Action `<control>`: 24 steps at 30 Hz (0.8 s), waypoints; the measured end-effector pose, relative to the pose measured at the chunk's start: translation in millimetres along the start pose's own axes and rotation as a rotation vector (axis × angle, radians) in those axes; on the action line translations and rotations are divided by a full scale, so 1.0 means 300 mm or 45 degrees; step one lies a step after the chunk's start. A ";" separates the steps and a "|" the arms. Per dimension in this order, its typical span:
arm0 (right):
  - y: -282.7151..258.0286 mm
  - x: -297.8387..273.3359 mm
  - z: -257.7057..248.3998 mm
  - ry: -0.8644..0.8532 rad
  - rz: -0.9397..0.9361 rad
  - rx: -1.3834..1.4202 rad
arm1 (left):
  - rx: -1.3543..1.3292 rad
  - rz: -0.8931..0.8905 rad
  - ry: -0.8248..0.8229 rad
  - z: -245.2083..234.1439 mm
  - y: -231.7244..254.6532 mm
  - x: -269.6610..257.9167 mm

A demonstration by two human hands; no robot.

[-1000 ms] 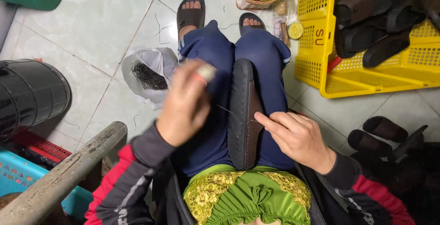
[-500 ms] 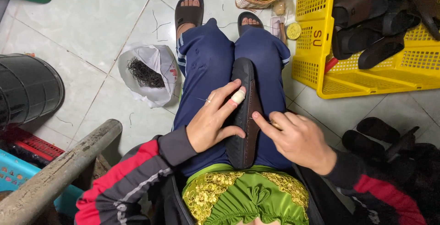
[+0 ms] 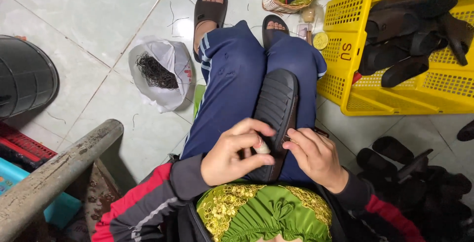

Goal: Hand-stitching the sole of a shoe to the upper part using a needle and thread.

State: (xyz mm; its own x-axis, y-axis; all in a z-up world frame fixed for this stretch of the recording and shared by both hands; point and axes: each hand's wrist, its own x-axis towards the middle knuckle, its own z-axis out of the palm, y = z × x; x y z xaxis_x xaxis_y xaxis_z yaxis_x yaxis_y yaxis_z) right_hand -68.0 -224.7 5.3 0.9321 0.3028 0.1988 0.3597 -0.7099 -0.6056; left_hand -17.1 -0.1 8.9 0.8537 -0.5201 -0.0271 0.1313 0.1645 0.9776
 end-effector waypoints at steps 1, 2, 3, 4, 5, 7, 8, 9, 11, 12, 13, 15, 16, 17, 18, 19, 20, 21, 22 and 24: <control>-0.001 0.006 0.001 -0.001 0.001 0.002 | 0.001 -0.002 0.001 -0.003 -0.004 -0.001; -0.003 0.010 0.001 0.024 -0.019 0.029 | -0.341 -0.131 -0.063 -0.006 -0.008 -0.002; -0.004 0.016 0.002 0.049 -0.041 0.056 | -0.681 -0.259 -0.123 -0.009 -0.011 -0.005; -0.015 0.024 0.000 0.049 -0.043 0.060 | -0.679 -0.259 -0.119 -0.005 -0.043 0.006; -0.025 0.032 -0.004 0.045 -0.026 0.047 | -0.398 -0.200 -0.019 -0.001 -0.075 0.019; -0.043 0.055 -0.025 0.045 -0.006 0.031 | -0.117 -0.140 0.077 0.009 -0.110 0.027; -0.051 0.069 -0.042 0.002 -0.009 -0.003 | -0.093 -0.227 0.004 0.015 -0.114 0.021; -0.066 0.075 -0.059 -0.041 -0.001 -0.037 | -0.071 -0.322 -0.075 0.024 -0.117 0.008; -0.076 0.070 -0.098 -0.138 0.004 -0.171 | 0.005 -0.287 -0.003 0.013 -0.087 0.012; -0.081 0.071 -0.116 -0.238 -0.003 -0.304 | 0.084 -0.245 0.080 0.004 -0.070 0.016; -0.089 0.076 -0.137 -0.228 0.007 -0.304 | 0.089 -0.246 0.067 0.023 -0.048 0.026; -0.104 0.092 -0.178 -0.374 0.039 -0.491 | 0.813 0.252 0.151 0.057 -0.002 0.047; -0.083 0.085 -0.222 -0.364 0.042 -0.492 | 0.818 0.258 0.145 0.056 0.014 0.056; -0.065 0.073 -0.268 -0.431 0.102 -0.650 | 0.886 0.281 0.051 0.060 0.030 0.061; -0.046 0.058 -0.314 -0.499 0.164 -0.808 | 0.954 0.302 -0.043 0.065 0.044 0.066; -0.056 0.067 -0.307 -0.500 0.169 -0.809 | 0.950 0.301 -0.047 0.069 0.051 0.065; -0.065 0.075 -0.303 -0.542 0.085 -0.622 | 0.987 0.381 -0.079 0.075 0.058 0.066; -0.076 0.084 -0.292 -0.568 0.013 -0.437 | 1.025 0.469 -0.126 0.072 0.064 0.073; -0.065 0.066 -0.261 -0.557 0.029 -0.439 | 1.023 0.476 -0.144 0.071 0.035 0.073; -0.043 0.034 -0.198 -0.408 -0.048 0.008 | 1.036 0.763 -0.098 0.069 -0.021 0.063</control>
State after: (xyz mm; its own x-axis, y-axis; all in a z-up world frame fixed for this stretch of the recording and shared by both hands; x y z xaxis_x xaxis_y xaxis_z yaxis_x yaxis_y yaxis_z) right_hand -60.8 -250.2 60.9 0.8570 0.5144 -0.0313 0.3923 -0.6906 -0.6075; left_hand -12.1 -28.2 6.6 0.6276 -0.5967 0.5000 -0.7158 -0.1897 0.6720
